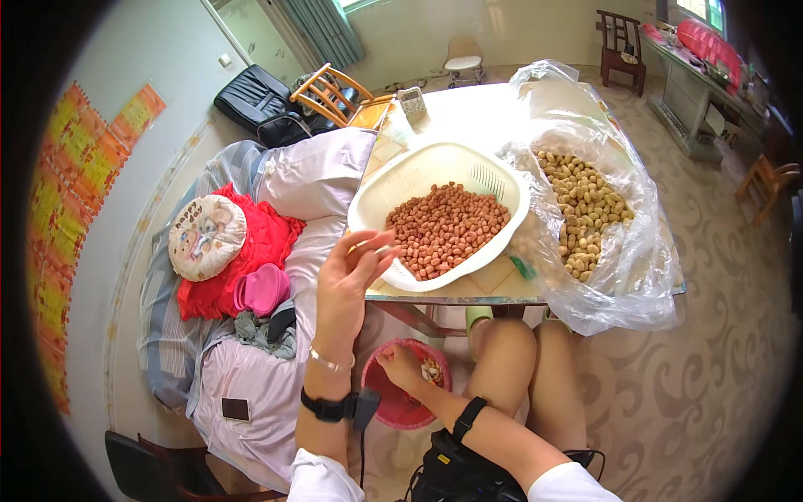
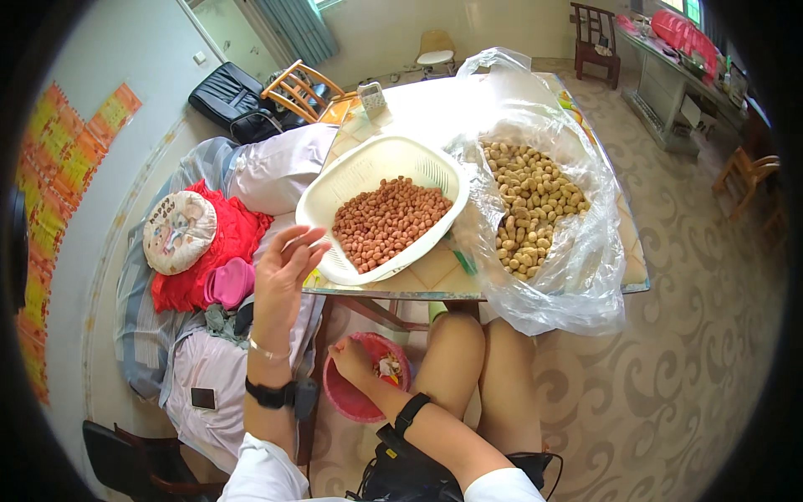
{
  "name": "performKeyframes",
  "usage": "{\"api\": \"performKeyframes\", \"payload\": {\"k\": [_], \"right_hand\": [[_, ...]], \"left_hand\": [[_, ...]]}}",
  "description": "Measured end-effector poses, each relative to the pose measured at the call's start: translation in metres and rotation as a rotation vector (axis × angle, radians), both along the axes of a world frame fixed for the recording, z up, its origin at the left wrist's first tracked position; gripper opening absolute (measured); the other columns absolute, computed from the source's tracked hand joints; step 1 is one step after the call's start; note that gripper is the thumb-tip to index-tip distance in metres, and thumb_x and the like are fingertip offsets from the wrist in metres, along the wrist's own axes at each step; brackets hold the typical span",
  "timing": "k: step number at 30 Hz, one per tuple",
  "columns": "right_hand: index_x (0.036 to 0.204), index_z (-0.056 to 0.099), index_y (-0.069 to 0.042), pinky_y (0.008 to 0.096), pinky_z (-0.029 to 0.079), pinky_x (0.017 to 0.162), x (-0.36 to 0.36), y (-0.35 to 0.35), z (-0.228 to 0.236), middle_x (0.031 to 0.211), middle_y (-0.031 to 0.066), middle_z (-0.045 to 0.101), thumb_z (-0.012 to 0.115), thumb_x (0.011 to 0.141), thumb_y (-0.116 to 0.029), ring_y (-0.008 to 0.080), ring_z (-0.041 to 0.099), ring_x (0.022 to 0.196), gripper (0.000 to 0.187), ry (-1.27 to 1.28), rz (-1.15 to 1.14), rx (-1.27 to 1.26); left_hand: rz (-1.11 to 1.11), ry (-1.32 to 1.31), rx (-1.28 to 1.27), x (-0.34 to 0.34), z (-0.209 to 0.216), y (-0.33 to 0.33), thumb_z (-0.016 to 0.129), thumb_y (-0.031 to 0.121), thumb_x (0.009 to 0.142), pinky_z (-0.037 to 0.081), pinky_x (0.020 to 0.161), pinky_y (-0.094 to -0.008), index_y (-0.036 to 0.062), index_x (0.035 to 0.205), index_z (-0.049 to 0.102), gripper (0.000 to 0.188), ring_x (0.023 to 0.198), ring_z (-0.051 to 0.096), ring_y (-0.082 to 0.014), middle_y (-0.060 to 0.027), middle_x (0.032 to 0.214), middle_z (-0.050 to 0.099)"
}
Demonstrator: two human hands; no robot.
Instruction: The person picks up peanuts from a plastic bag and places them into a white basket, then peels individual peanuts and drops the shells into a pink bucket.
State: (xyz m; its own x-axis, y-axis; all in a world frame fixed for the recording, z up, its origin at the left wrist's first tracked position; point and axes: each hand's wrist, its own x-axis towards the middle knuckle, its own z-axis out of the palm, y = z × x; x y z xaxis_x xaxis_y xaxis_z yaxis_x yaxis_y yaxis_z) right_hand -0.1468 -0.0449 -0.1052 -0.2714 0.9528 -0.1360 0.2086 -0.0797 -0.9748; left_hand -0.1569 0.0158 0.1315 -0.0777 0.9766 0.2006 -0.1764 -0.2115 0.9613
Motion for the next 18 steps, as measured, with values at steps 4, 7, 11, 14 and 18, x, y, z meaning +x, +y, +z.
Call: {"api": "performKeyframes", "payload": {"k": [4, 7, 11, 14, 18], "right_hand": [[0.078, 0.059, 0.0, 0.0321, 0.046, 0.064, 0.0, 0.0, -0.003, 0.077, 0.0131, 0.062, 0.063, 0.076, -0.022, 0.0217, 0.061, 0.074, 0.023, 0.028, 0.051, -0.094], [0.078, 0.06, -0.003, 0.0385, 0.047, 0.067, 0.001, -0.001, -0.004, 0.078, 0.0164, 0.063, 0.06, 0.076, -0.029, 0.0313, 0.061, 0.076, 0.027, 0.048, 0.057, -0.059], [0.082, 0.059, 0.0, 0.0313, 0.046, 0.068, -0.001, -0.001, -0.004, 0.081, 0.0133, 0.063, 0.061, 0.078, -0.016, 0.0221, 0.062, 0.08, 0.017, 0.054, 0.06, -0.053], [0.084, 0.06, -0.001, 0.031, 0.046, 0.069, -0.004, 0.0, -0.004, 0.083, 0.0126, 0.064, 0.06, 0.078, -0.014, 0.0223, 0.062, 0.081, 0.015, 0.084, 0.098, -0.063], [0.085, 0.06, -0.002, 0.0305, 0.046, 0.07, -0.006, 0.002, -0.003, 0.084, 0.0116, 0.064, 0.058, 0.079, -0.014, 0.0218, 0.061, 0.081, 0.014, 0.09, 0.12, -0.152]], "left_hand": [[-0.063, 0.172, -0.046, 0.015, 0.003, 0.035, 0.046, 0.0, 0.087, 0.047, 0.087, -0.0275, -0.0037, 0.114, 0.043, 0.027, 0.1, 0.057, -0.0214, -0.0178, 0.111, 0.054], [0.027, 0.28, -0.056, 0.019, -0.004, 0.045, 0.045, -0.001, 0.087, 0.046, 0.085, -0.0259, -0.0046, 0.119, 0.041, 0.032, 0.101, 0.056, -0.022, -0.0189, 0.113, 0.053], [0.029, 0.311, -0.062, 0.019, -0.01, 0.047, 0.045, -0.001, 0.087, 0.047, 0.084, -0.0255, -0.0047, 0.118, 0.042, 0.032, 0.101, 0.056, -0.0223, -0.0191, 0.113, 0.053], [0.059, 0.321, -0.059, 0.019, -0.012, 0.047, 0.045, -0.002, 0.087, 0.047, 0.083, -0.0253, -0.0048, 0.118, 0.042, 0.032, 0.1, 0.057, -0.0225, -0.0186, 0.113, 0.053], [0.107, 0.31, -0.006, 0.019, -0.014, 0.049, 0.041, -0.005, 0.087, 0.049, 0.081, -0.0252, -0.0048, 0.115, 0.045, 0.029, 0.097, 0.058, -0.0213, -0.0188, 0.111, 0.054]]}}
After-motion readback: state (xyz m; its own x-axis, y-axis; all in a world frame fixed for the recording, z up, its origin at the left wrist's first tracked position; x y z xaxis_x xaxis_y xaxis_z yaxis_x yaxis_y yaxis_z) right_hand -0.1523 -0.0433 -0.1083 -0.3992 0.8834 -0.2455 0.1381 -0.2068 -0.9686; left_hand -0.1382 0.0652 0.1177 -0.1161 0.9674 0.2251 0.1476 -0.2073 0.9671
